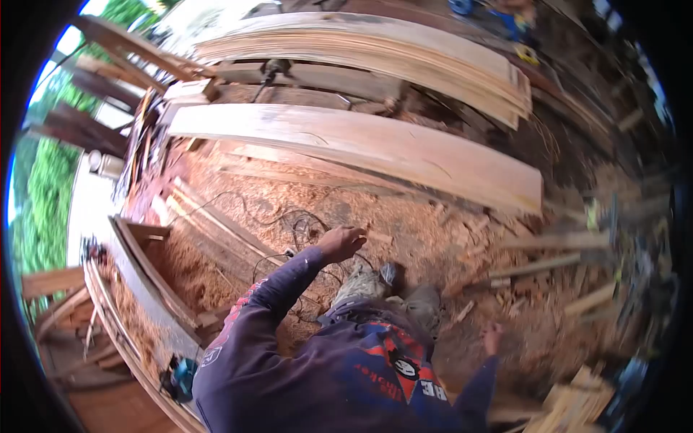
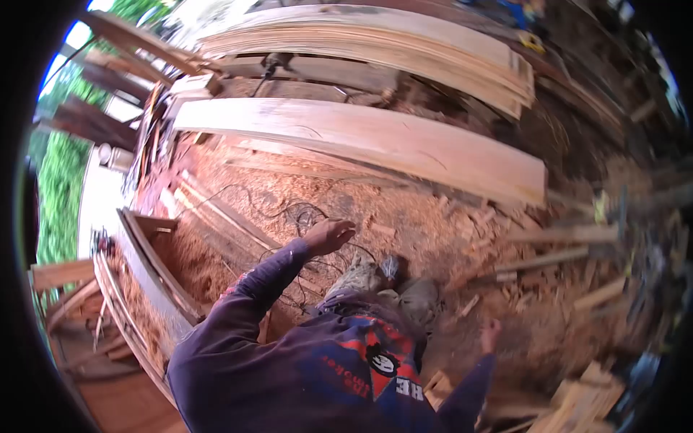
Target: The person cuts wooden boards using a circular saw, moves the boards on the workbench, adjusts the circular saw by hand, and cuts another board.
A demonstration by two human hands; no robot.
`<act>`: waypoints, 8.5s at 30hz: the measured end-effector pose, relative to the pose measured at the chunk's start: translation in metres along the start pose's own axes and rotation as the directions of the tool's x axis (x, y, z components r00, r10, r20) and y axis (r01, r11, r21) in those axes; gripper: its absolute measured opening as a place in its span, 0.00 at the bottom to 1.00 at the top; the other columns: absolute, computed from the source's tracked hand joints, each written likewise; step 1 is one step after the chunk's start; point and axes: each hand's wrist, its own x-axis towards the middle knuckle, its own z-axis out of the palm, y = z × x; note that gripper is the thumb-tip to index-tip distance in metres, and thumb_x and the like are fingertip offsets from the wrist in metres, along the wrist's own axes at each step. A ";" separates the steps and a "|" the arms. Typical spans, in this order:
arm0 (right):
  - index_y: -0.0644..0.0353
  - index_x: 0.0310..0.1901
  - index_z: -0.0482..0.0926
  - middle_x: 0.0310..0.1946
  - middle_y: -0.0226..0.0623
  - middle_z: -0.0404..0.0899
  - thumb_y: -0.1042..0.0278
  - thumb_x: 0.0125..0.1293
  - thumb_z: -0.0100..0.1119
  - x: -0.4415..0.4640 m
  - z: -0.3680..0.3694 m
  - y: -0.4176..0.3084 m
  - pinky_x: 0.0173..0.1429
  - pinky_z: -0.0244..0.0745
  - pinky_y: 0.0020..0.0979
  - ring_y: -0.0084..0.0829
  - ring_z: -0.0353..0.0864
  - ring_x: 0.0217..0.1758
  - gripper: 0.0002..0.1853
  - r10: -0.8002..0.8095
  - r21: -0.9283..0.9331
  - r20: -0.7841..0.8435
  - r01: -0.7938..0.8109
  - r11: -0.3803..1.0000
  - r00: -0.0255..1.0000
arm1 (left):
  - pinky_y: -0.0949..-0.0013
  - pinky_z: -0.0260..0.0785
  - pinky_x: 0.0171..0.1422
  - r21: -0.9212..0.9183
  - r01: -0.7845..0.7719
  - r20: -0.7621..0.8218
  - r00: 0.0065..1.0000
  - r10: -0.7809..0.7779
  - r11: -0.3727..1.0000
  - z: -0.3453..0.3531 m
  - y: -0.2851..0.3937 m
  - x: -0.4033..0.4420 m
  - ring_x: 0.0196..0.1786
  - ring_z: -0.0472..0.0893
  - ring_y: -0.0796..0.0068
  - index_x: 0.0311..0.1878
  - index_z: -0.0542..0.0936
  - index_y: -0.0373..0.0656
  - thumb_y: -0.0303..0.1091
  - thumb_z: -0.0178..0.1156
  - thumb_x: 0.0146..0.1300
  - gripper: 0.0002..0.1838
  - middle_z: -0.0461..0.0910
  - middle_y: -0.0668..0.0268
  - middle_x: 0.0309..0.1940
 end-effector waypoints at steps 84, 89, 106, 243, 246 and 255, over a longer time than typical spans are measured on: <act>0.67 0.65 0.75 0.61 0.59 0.77 0.51 0.71 0.67 0.341 0.136 -0.849 0.69 0.72 0.44 0.50 0.76 0.64 0.30 -0.617 -0.523 -0.271 0.425 0.739 0.739 | 0.53 0.55 0.78 -0.740 0.483 -0.652 -0.346 -0.674 0.468 -0.299 -0.257 0.364 0.72 0.65 0.48 0.71 0.67 0.29 0.52 0.69 0.63 0.43 0.67 0.44 0.67; 0.69 0.72 0.65 0.67 0.62 0.71 0.41 0.74 0.57 0.328 0.116 -0.588 0.68 0.73 0.51 0.57 0.74 0.67 0.39 -0.275 -0.673 -0.429 -0.101 0.733 0.860 | 0.52 0.69 0.72 -0.968 0.234 -0.086 -0.641 -0.763 -0.087 -0.081 -0.247 0.243 0.65 0.76 0.50 0.70 0.67 0.30 0.45 0.75 0.60 0.42 0.73 0.48 0.64; 0.64 0.71 0.70 0.62 0.54 0.79 0.39 0.71 0.60 0.342 0.089 -0.308 0.60 0.77 0.52 0.50 0.79 0.62 0.39 -0.076 -0.910 -0.085 -0.046 0.413 0.993 | 0.59 0.79 0.44 -0.966 -0.021 0.258 -0.022 -0.966 -0.258 -0.027 -0.205 0.240 0.44 0.85 0.62 0.60 0.78 0.34 0.51 0.81 0.54 0.38 0.84 0.53 0.48; 0.58 0.41 0.80 0.26 0.38 0.80 0.36 0.74 0.53 0.268 0.067 -0.162 0.25 0.73 0.35 0.34 0.79 0.24 0.27 0.635 -0.644 0.357 -0.312 0.698 0.684 | 0.48 0.66 0.70 -0.380 0.922 0.468 0.120 -0.875 -0.077 0.224 0.029 -0.015 0.68 0.76 0.41 0.67 0.77 0.34 0.68 0.39 0.75 0.43 0.76 0.31 0.60; 0.59 0.42 0.81 0.31 0.36 0.82 0.38 0.75 0.53 0.289 0.118 -0.198 0.31 0.77 0.35 0.35 0.83 0.30 0.27 0.470 -0.429 0.535 -0.253 0.867 0.702 | 0.45 0.70 0.66 -0.317 0.879 0.325 0.454 -0.830 0.356 0.282 -0.001 -0.053 0.64 0.77 0.37 0.67 0.73 0.41 0.56 0.44 0.76 0.30 0.80 0.36 0.57; 0.57 0.29 0.76 0.21 0.39 0.79 0.43 0.78 0.50 0.160 0.273 -0.259 0.17 0.65 0.38 0.34 0.77 0.19 0.26 0.528 -0.796 0.605 0.468 0.383 0.596 | 0.59 0.71 0.66 -0.882 0.444 -0.016 0.312 -0.950 0.161 0.287 0.117 -0.200 0.59 0.83 0.58 0.62 0.81 0.42 0.62 0.55 0.74 0.32 0.85 0.52 0.54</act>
